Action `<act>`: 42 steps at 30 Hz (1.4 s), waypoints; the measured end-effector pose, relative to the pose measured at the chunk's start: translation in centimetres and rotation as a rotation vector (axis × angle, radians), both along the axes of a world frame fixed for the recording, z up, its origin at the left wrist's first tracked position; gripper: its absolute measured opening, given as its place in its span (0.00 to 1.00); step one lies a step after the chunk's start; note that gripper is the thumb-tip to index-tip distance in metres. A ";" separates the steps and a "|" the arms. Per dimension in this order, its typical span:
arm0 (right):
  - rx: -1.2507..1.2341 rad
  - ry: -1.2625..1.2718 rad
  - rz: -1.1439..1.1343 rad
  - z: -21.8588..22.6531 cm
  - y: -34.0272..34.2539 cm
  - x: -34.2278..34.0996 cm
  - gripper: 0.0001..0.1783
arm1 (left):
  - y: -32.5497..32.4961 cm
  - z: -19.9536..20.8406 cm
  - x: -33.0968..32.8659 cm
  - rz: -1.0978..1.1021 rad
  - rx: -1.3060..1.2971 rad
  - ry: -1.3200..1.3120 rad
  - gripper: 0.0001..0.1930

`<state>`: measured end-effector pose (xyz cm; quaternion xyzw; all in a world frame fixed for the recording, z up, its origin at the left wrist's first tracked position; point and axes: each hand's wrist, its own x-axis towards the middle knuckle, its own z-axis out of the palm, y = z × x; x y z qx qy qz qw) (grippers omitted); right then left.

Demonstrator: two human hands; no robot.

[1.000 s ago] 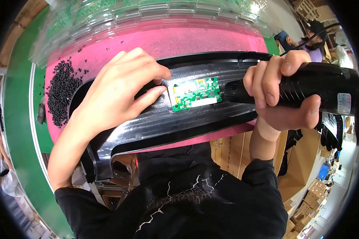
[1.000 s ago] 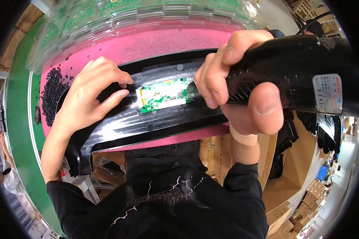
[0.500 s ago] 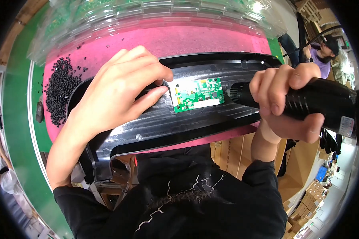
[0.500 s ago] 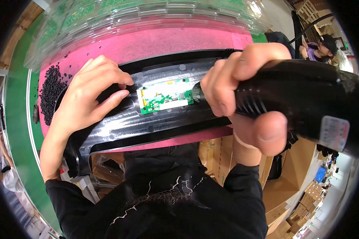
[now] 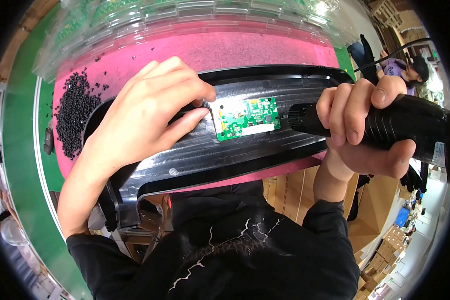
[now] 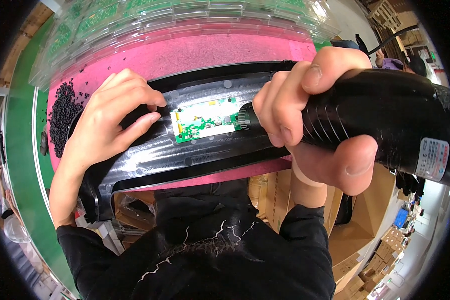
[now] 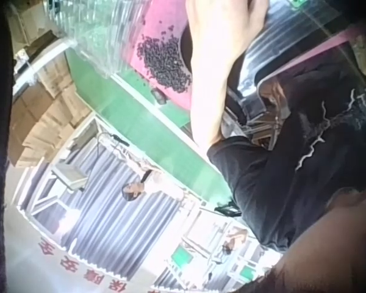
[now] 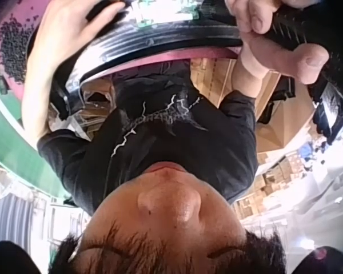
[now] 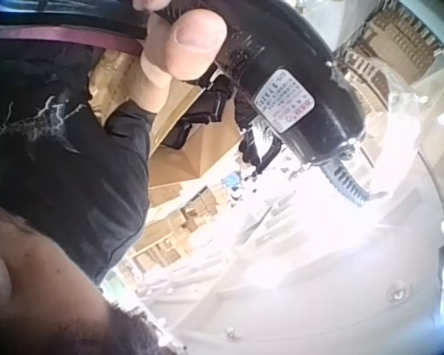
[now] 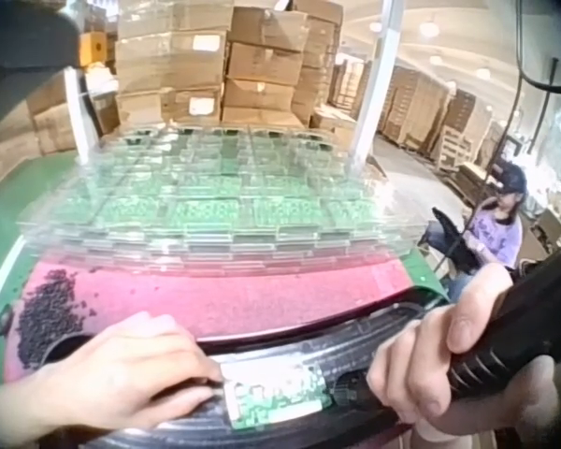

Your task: Mounting circuit boards into plastic housings using an electric screwdriver.

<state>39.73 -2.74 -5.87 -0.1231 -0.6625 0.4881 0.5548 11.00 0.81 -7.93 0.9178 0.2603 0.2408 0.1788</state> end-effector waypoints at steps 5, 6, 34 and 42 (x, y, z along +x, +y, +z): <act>-0.002 0.004 -0.022 -0.1 -0.1 -0.3 0.32 | 0.0 -0.1 -0.1 0.002 0.004 0.005 0.12; -0.012 0.013 -0.042 -0.2 -0.2 -0.5 0.32 | 0.0 -0.1 -0.1 0.001 0.003 0.005 0.12; -0.222 -0.060 -0.291 1.3 -1.0 -4.7 0.29 | -0.4 2.8 -1.4 0.063 0.008 -0.072 0.12; -0.592 0.246 -0.465 5.7 -1.7 -2.2 0.18 | -1.5 5.3 -5.8 0.333 -0.138 0.340 0.11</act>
